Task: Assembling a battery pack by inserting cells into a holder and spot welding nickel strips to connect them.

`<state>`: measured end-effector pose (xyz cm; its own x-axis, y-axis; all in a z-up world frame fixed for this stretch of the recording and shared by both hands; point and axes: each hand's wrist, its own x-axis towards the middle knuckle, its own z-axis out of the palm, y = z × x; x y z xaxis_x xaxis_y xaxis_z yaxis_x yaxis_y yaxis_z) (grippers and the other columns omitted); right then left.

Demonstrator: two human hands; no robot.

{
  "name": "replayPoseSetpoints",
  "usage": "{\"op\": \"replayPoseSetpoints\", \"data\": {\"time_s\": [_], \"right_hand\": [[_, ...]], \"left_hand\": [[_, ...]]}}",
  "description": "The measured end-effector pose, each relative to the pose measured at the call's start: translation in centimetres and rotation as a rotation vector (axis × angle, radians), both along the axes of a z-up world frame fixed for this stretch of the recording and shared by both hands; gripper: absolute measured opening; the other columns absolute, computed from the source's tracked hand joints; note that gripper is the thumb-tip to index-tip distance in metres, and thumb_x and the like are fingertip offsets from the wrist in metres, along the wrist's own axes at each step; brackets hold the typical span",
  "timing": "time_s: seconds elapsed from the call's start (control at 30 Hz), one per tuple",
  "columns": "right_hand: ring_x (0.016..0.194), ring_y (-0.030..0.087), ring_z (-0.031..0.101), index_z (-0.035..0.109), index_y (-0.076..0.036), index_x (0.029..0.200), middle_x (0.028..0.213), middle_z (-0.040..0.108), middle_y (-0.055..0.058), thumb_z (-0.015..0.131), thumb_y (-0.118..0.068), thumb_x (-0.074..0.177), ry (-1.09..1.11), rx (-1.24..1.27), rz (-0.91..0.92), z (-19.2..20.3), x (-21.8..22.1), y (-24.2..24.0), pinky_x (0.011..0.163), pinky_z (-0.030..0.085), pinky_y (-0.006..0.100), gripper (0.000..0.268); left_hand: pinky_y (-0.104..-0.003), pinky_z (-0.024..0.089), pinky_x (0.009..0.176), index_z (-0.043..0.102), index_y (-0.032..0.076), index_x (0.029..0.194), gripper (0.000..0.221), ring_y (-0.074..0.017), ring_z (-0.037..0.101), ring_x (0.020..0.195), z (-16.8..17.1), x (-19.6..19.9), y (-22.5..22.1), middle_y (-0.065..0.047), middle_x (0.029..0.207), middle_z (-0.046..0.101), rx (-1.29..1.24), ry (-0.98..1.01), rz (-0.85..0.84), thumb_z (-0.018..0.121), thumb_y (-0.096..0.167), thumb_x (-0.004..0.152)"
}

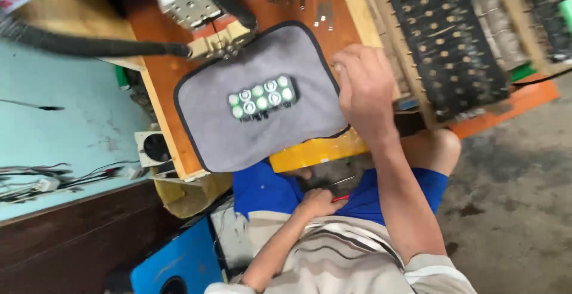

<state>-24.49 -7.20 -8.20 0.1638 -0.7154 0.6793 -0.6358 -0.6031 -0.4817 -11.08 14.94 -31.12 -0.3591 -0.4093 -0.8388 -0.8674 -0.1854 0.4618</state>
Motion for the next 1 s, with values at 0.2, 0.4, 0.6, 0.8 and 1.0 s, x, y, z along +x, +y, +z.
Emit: {"op": "replayPoseSetpoints", "data": {"time_s": [0.2,0.4,0.6,0.8,1.0], "right_hand": [[0.081,0.034,0.068,0.069,0.002,0.107,0.09,0.065,0.014,0.056,0.007,0.104,-0.19,0.015,0.018,0.1,-0.3,0.7,0.075,0.055,0.04,0.015],[0.076,0.013,0.065,0.067,0.005,0.104,0.087,0.069,0.011,0.067,0.011,0.095,-0.59,0.133,0.046,0.1,0.0,0.8,0.071,0.054,0.027,0.011],[0.071,0.014,0.061,0.076,0.004,0.099,0.09,0.068,0.014,0.077,0.01,0.092,-0.621,0.032,-0.007,2.5,0.6,2.5,0.064,0.051,0.028,0.01],[0.07,0.015,0.056,0.077,0.006,0.099,0.08,0.066,0.015,0.079,0.012,0.09,-0.678,0.066,0.044,2.2,1.2,3.9,0.063,0.048,0.03,0.012],[0.067,0.016,0.06,0.076,0.007,0.097,0.077,0.069,0.018,0.078,0.013,0.087,-0.685,0.072,0.164,4.2,3.5,4.9,0.061,0.051,0.031,0.012]], "left_hand": [[-0.057,0.055,0.086,0.069,-0.002,0.12,0.034,-0.0483,0.068,0.101,16.1,3.6,0.1,-0.026,0.109,0.072,-0.586,0.521,0.234,0.068,0.017,0.092],[-0.029,0.052,0.063,0.07,0.015,0.104,0.033,-0.0168,0.066,0.071,29.0,12.7,-7.1,0.003,0.08,0.07,-1.465,0.314,0.79,0.088,0.009,0.078],[-0.047,0.054,0.089,0.066,0.001,0.129,0.08,-0.04,0.067,0.099,28.3,14.2,-14.9,-0.019,0.106,0.07,-1.279,0.392,0.466,0.099,0.01,0.058],[-0.031,0.051,0.064,0.073,0.011,0.119,0.059,-0.0201,0.062,0.07,26.7,14.2,-16.8,-0.008,0.083,0.06,-1.235,0.412,0.619,0.097,0.011,0.065],[-0.034,0.053,0.068,0.071,0.004,0.119,0.056,-0.0216,0.065,0.073,28.4,13.4,-18.0,-0.01,0.082,0.056,-1.246,0.447,0.653,0.096,0.004,0.069]]}}
